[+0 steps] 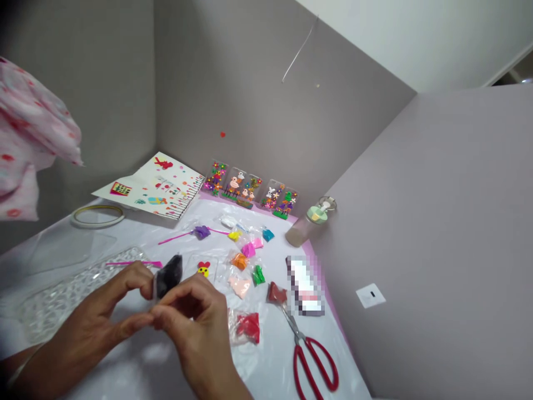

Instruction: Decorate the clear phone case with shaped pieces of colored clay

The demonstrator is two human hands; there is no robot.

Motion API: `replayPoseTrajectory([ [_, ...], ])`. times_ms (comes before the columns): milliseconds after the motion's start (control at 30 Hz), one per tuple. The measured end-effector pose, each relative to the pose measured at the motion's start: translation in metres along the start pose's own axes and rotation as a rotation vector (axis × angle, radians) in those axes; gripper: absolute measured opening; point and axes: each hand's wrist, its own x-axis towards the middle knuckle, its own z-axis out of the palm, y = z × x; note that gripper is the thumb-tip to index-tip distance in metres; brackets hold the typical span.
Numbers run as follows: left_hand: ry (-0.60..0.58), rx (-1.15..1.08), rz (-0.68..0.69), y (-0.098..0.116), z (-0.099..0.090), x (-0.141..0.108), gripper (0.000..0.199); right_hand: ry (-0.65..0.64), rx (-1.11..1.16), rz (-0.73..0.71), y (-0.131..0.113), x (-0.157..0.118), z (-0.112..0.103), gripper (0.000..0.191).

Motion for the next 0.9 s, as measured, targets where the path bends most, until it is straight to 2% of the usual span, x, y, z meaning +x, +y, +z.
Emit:
replayPoseTrajectory([
  [200,-0.067,-0.030,-0.039,0.004,0.002,-0.002,0.016,-0.016,-0.264,-0.174,0.006,-0.004,-0.002,0.010],
  [400,-0.086,-0.018,-0.002,0.005,0.002,0.000,0.005,-0.046,-0.370,-0.309,0.011,-0.005,-0.009,0.008],
  [500,-0.118,-0.031,-0.005,0.005,0.001,0.001,0.011,-0.039,-0.346,-0.300,0.012,-0.006,-0.009,0.006],
  [600,-0.175,-0.032,-0.016,0.007,0.001,0.004,0.009,-0.057,-0.340,-0.269,0.012,-0.007,-0.008,0.009],
  [733,-0.232,-0.078,-0.090,0.008,-0.001,0.008,0.016,-0.066,-0.347,-0.218,0.010,-0.008,-0.008,0.011],
  [900,-0.165,-0.102,-0.152,0.000,-0.008,0.010,0.023,0.008,-0.198,-0.091,-0.003,-0.002,-0.020,0.014],
])
